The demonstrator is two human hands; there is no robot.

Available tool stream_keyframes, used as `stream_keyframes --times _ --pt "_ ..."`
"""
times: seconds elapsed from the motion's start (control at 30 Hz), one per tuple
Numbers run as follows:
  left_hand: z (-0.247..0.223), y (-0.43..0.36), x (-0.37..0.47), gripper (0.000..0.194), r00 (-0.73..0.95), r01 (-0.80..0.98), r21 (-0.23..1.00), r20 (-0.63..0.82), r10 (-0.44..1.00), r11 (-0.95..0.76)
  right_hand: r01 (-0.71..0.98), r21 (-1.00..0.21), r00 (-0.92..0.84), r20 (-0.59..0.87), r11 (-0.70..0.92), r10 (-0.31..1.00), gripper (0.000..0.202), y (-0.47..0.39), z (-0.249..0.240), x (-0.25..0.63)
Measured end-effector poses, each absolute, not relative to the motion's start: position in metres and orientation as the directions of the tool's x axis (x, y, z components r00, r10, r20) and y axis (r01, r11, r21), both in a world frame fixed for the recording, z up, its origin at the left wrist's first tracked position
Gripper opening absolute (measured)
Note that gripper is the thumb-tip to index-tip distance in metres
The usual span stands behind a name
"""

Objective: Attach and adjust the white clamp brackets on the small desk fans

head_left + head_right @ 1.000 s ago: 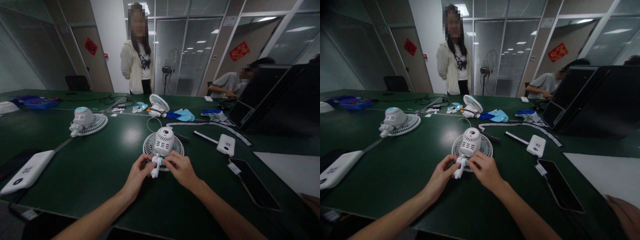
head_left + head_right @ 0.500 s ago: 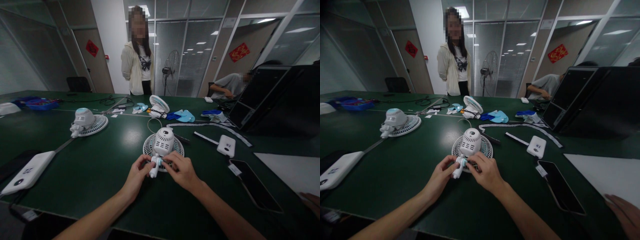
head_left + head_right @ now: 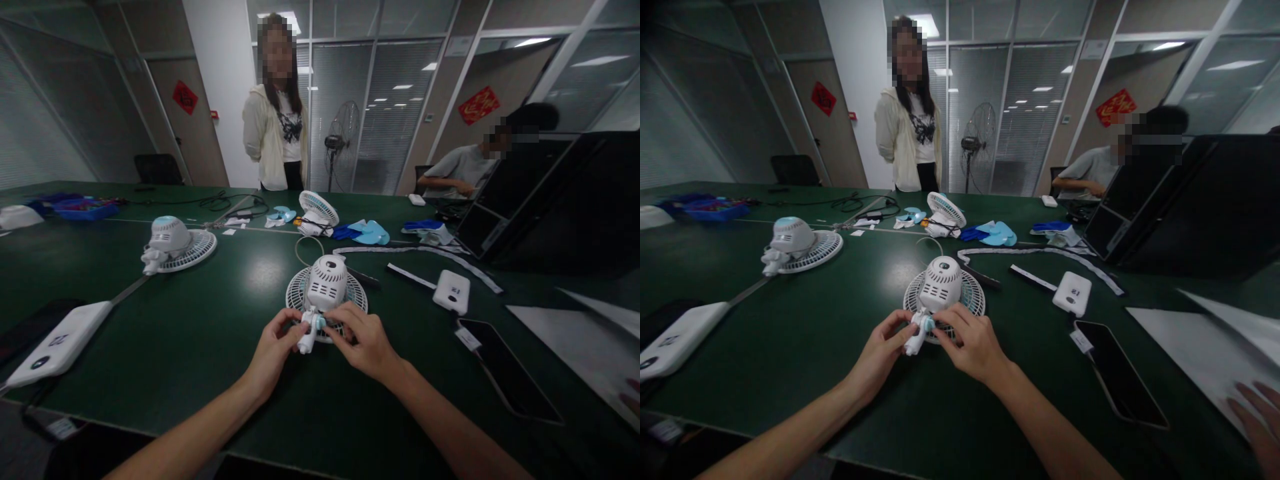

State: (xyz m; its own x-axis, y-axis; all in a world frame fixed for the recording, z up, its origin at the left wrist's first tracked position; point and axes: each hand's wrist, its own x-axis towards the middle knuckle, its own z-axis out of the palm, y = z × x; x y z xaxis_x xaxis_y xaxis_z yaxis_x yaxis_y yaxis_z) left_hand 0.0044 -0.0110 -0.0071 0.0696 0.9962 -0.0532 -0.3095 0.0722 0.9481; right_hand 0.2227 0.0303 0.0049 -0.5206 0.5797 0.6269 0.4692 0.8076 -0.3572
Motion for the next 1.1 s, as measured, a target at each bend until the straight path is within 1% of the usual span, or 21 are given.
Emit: stream_keyframes --times 0.07,0.1,0.13,0.17,0.23,0.3,0.33,0.37,0.4,0.5,0.53,0.57,0.63,0.7,0.8,0.87,0.93,1.0,1.07,1.1 --pt "-0.008 -0.011 0.005 0.030 0.066 -0.325 0.943 -0.046 0.997 0.065 0.462 -0.247 -0.572 0.650 0.852 0.499 0.022 0.031 0.005 0.226" --pt "-0.008 -0.011 0.005 0.030 0.064 -0.332 0.941 -0.046 0.997 0.064 0.460 -0.209 -0.584 0.661 0.863 0.471 0.022 0.032 0.005 0.227" --pt "-0.008 -0.011 0.005 0.030 0.064 -0.334 0.940 -0.049 0.997 0.067 0.462 -0.199 -0.580 0.669 0.864 0.465 0.021 0.033 0.005 0.227" --pt "-0.008 -0.011 0.005 0.029 0.064 -0.334 0.940 -0.053 0.997 0.071 0.464 -0.219 -0.564 0.674 0.858 0.477 0.019 0.033 0.005 0.225" --pt "-0.007 -0.011 0.005 0.029 0.062 -0.325 0.942 -0.060 0.996 0.077 0.458 -0.313 -0.523 0.662 0.832 0.537 0.016 0.033 0.007 0.221" --pt "-0.006 -0.012 0.006 0.029 0.061 -0.314 0.946 -0.061 0.996 0.077 0.447 -0.405 -0.481 0.642 0.797 0.597 0.018 0.032 0.007 0.218" --pt "-0.005 -0.012 0.006 0.029 0.062 -0.312 0.947 -0.060 0.996 0.077 0.444 -0.425 -0.474 0.636 0.789 0.609 0.017 0.031 0.007 0.218" --pt "-0.005 -0.012 0.006 0.029 0.063 -0.313 0.947 -0.061 0.996 0.078 0.446 -0.417 -0.484 0.632 0.792 0.605 0.015 0.031 0.006 0.219" --pt "-0.005 -0.011 0.006 0.029 0.065 -0.317 0.945 -0.064 0.996 0.081 0.452 -0.386 -0.504 0.634 0.805 0.587 0.015 0.030 0.005 0.220" --pt "-0.006 -0.011 0.005 0.030 0.067 -0.338 0.937 -0.073 0.995 0.091 0.459 -0.240 -0.576 0.652 0.855 0.492 0.023 0.031 0.002 0.226" --pt "-0.007 -0.011 0.005 0.030 0.066 -0.342 0.935 -0.073 0.995 0.091 0.467 -0.212 -0.582 0.657 0.858 0.479 0.024 0.032 0.001 0.227" --pt "-0.007 -0.011 0.005 0.030 0.065 -0.342 0.935 -0.072 0.995 0.090 0.480 -0.210 -0.571 0.662 0.852 0.485 0.023 0.033 0.001 0.227" --pt "-0.008 -0.011 0.005 0.030 0.060 -0.334 0.939 -0.068 0.996 0.084 0.489 -0.265 -0.531 0.665 0.831 0.525 0.019 0.034 0.001 0.225" --pt "-0.008 -0.011 0.006 0.030 0.057 -0.320 0.944 -0.062 0.996 0.077 0.463 -0.368 -0.482 0.658 0.806 0.578 0.016 0.033 0.003 0.219" --pt "-0.008 -0.011 0.006 0.029 0.066 -0.305 0.949 -0.056 0.996 0.073 0.409 -0.529 -0.405 0.624 0.743 0.668 0.020 0.029 0.006 0.212" --pt "-0.007 -0.011 0.006 0.029 0.068 -0.307 0.949 -0.058 0.996 0.076 0.421 -0.567 -0.371 0.604 0.708 0.705 0.019 0.026 0.007 0.212" --pt "-0.007 -0.010 0.006 0.030 0.064 -0.312 0.947 -0.059 0.996 0.076 0.450 -0.522 -0.401 0.607 0.725 0.686 0.012 0.024 0.007 0.216" --pt "-0.006 -0.010 0.006 0.030 0.061 -0.313 0.947 -0.060 0.996 0.076 0.464 -0.412 -0.484 0.624 0.785 0.613 0.020 0.024 0.006 0.222" --pt "-0.006 -0.010 0.006 0.031 0.055 -0.314 0.946 -0.061 0.997 0.075 0.465 -0.285 -0.540 0.659 0.838 0.524 0.019 0.025 0.006 0.225" --pt "-0.005 -0.010 0.006 0.031 0.053 -0.315 0.946 -0.061 0.997 0.074 0.466 -0.246 -0.547 0.675 0.850 0.495 0.017 0.025 0.005 0.225"
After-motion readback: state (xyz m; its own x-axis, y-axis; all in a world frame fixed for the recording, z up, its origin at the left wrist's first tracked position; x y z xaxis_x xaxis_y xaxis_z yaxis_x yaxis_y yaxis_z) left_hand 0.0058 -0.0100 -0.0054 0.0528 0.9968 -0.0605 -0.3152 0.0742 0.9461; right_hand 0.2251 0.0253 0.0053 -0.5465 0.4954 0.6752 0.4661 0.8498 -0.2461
